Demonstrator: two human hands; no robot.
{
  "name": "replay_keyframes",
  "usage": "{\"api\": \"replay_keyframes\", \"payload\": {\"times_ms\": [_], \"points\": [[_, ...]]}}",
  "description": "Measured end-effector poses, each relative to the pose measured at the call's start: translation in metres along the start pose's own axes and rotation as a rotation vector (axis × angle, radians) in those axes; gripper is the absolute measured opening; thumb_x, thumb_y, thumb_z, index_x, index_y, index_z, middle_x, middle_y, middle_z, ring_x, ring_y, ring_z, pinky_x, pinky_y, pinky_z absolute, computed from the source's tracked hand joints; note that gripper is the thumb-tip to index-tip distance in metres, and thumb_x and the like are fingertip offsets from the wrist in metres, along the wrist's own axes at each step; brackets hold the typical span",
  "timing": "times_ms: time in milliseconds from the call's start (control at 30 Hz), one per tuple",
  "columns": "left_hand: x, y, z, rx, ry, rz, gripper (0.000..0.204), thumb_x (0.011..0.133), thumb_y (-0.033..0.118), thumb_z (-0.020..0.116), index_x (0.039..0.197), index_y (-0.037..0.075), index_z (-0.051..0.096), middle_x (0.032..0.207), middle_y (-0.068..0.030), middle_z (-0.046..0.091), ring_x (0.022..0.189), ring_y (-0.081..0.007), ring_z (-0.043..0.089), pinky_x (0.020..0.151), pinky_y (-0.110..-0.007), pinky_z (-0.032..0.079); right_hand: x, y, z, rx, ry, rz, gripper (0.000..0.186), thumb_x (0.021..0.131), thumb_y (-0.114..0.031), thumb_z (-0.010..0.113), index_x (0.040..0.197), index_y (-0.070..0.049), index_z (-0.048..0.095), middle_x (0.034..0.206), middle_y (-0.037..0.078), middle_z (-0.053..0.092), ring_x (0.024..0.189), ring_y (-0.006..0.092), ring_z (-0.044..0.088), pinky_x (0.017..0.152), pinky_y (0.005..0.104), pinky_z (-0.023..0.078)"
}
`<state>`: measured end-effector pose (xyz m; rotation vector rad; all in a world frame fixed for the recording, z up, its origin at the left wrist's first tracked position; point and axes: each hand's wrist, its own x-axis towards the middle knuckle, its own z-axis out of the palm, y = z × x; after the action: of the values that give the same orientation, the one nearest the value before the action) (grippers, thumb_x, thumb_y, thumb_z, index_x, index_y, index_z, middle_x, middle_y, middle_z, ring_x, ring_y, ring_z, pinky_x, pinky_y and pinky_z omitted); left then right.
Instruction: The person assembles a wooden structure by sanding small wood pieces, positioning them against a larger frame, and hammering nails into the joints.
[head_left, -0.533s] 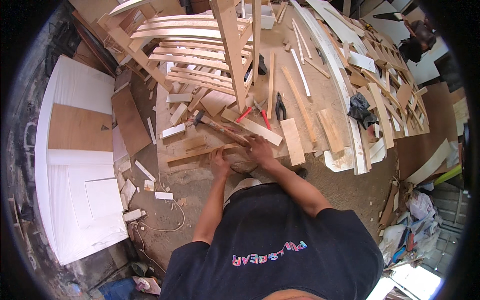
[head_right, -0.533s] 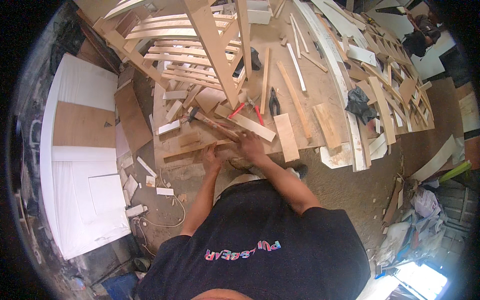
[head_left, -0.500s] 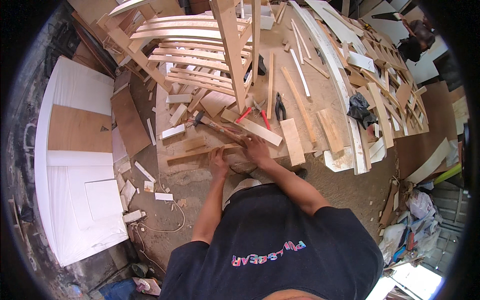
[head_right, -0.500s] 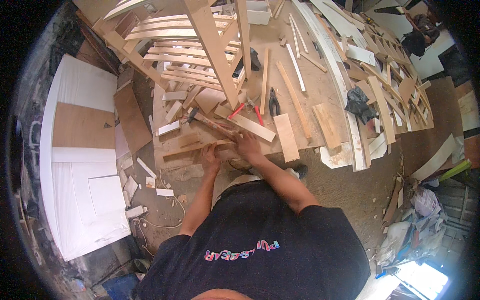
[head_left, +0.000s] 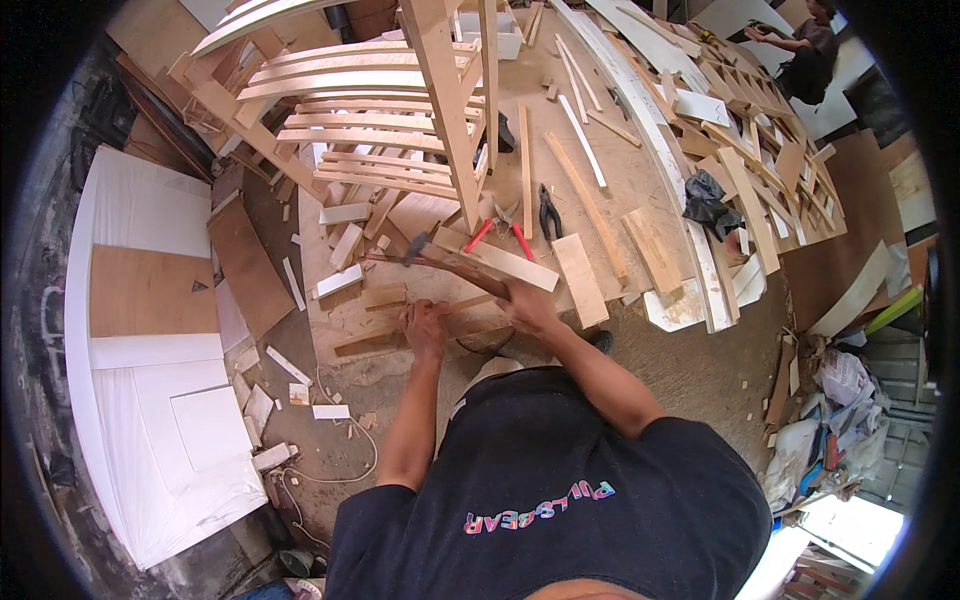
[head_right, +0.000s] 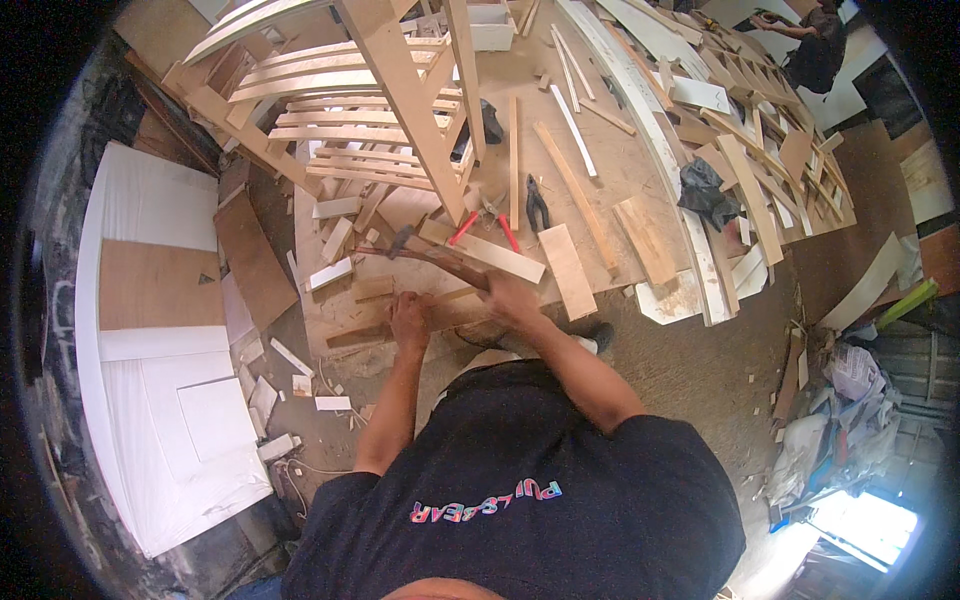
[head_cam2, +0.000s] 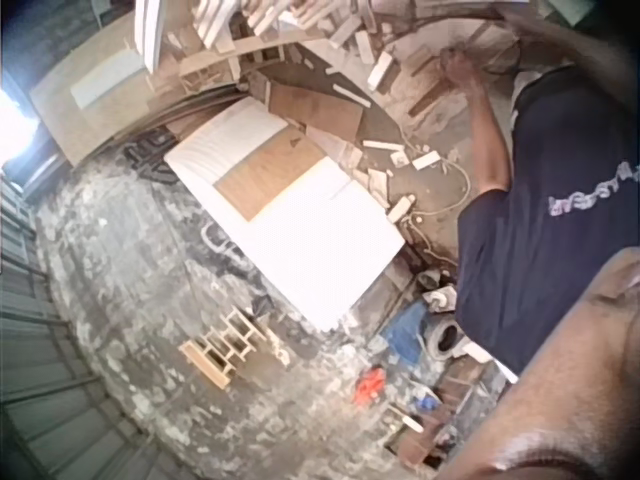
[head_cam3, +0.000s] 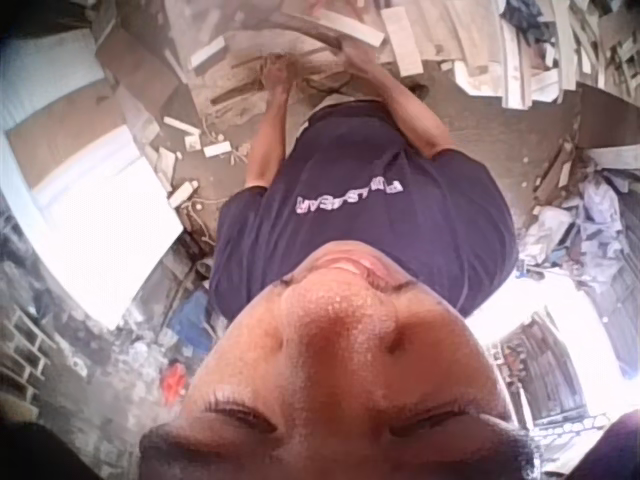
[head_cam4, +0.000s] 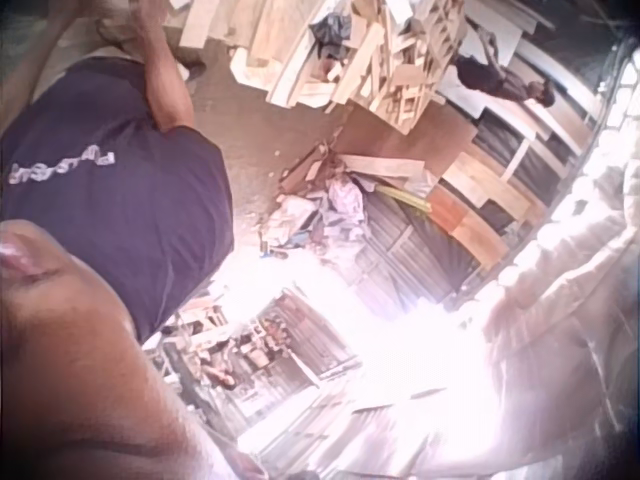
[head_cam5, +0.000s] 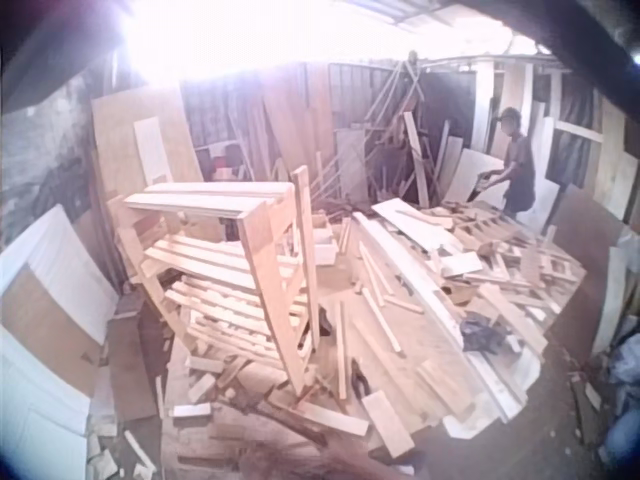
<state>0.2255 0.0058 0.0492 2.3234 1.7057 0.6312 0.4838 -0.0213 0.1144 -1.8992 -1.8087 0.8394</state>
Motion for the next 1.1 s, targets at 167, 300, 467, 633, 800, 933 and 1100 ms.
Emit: {"api": "replay_keyframes", "payload": {"times_ms": [167, 300, 467, 633, 800, 933, 1100], "points": [[-0.005, 0.030, 0.008, -0.161, 0.038, 0.046, 0.022, 0.081, 0.018, 0.080, 0.102, 0.021, 0.080, 0.102, -0.0044, 0.066, 0.103, -0.0274, 0.065, 0.100, -0.047, 0.042, -0.084, 0.055, -0.043, 0.217, 0.190, 0.093, 0.044, 0.093, -0.033, 0.068, 0.127, -0.005, 0.065, 0.117, 0.023, 0.070, 0.112, 0.0418, 0.066, 0.096, 0.0485, 0.050], [-0.006, 0.056, 0.029, -0.265, -0.023, 0.075, 0.024, 0.080, 0.019, 0.082, 0.104, 0.018, 0.080, 0.105, -0.0051, 0.068, 0.106, -0.0280, 0.064, 0.099, -0.047, 0.043, -0.103, 0.072, -0.057, 0.287, 0.289, 0.170, 0.043, 0.093, -0.033, 0.067, 0.126, -0.005, 0.065, 0.111, 0.023, 0.071, 0.105, 0.0414, 0.067, 0.091, 0.0463, 0.051], [-0.002, 0.067, 0.050, -0.331, -0.128, 0.081, 0.029, 0.082, 0.017, 0.081, 0.110, 0.014, 0.078, 0.108, -0.0065, 0.069, 0.109, -0.0292, 0.063, 0.100, -0.048, 0.043, -0.111, 0.078, -0.059, 0.384, 0.485, 0.267, 0.044, 0.094, -0.040, 0.071, 0.120, -0.004, 0.069, 0.101, 0.022, 0.073, 0.095, 0.0380, 0.071, 0.085, 0.0419, 0.054], [0.002, 0.094, 0.059, -0.336, -0.103, 0.070, 0.036, 0.083, 0.017, 0.080, 0.118, 0.011, 0.075, 0.110, -0.0102, 0.070, 0.114, -0.0330, 0.062, 0.103, -0.050, 0.042, -0.117, 0.092, -0.055, 0.511, 0.398, 0.309, 0.042, 0.094, -0.041, 0.074, 0.109, -0.002, 0.071, 0.089, 0.019, 0.071, 0.081, 0.0353, 0.069, 0.078, 0.0403, 0.054], [-0.003, 0.123, 0.052, -0.359, -0.087, 0.082, 0.032, 0.085, 0.015, 0.077, 0.116, 0.008, 0.074, 0.112, -0.0134, 0.071, 0.114, -0.0368, 0.062, 0.105, -0.050, 0.043, -0.103, 0.078, -0.071, 0.277, 0.203, 0.314, 0.043, 0.093, -0.041, 0.076, 0.102, -0.001, 0.067, 0.080, 0.019, 0.067, 0.073, 0.0333, 0.066, 0.072, 0.0423, 0.053], [-0.004, 0.154, 0.041, -0.401, 0.002, 0.119, 0.030, 0.086, 0.014, 0.077, 0.115, 0.006, 0.073, 0.113, -0.0147, 0.072, 0.112, -0.0382, 0.064, 0.102, -0.050, 0.046, -0.111, 0.089, -0.094, 0.297, 0.402, 0.222, 0.040, 0.092, -0.038, 0.078, 0.105, -0.002, 0.067, 0.079, 0.019, 0.066, 0.071, 0.0309, 0.066, 0.069, 0.0410, 0.053], [0.014, 0.201, 0.041, -0.502, -0.051, 0.016, 0.024, 0.092, 0.012, 0.074, 0.114, 0.006, 0.075, 0.111, -0.0175, 0.074, 0.108, -0.0368, 0.068, 0.097, -0.045, 0.053, -0.093, 0.116, -0.122, 0.476, 0.133, 0.227, 0.044, 0.089, -0.037, 0.079, 0.111, -0.001, 0.067, 0.088, 0.023, 0.071, 0.081, 0.0359, 0.071, 0.074, 0.0437, 0.054]]}}
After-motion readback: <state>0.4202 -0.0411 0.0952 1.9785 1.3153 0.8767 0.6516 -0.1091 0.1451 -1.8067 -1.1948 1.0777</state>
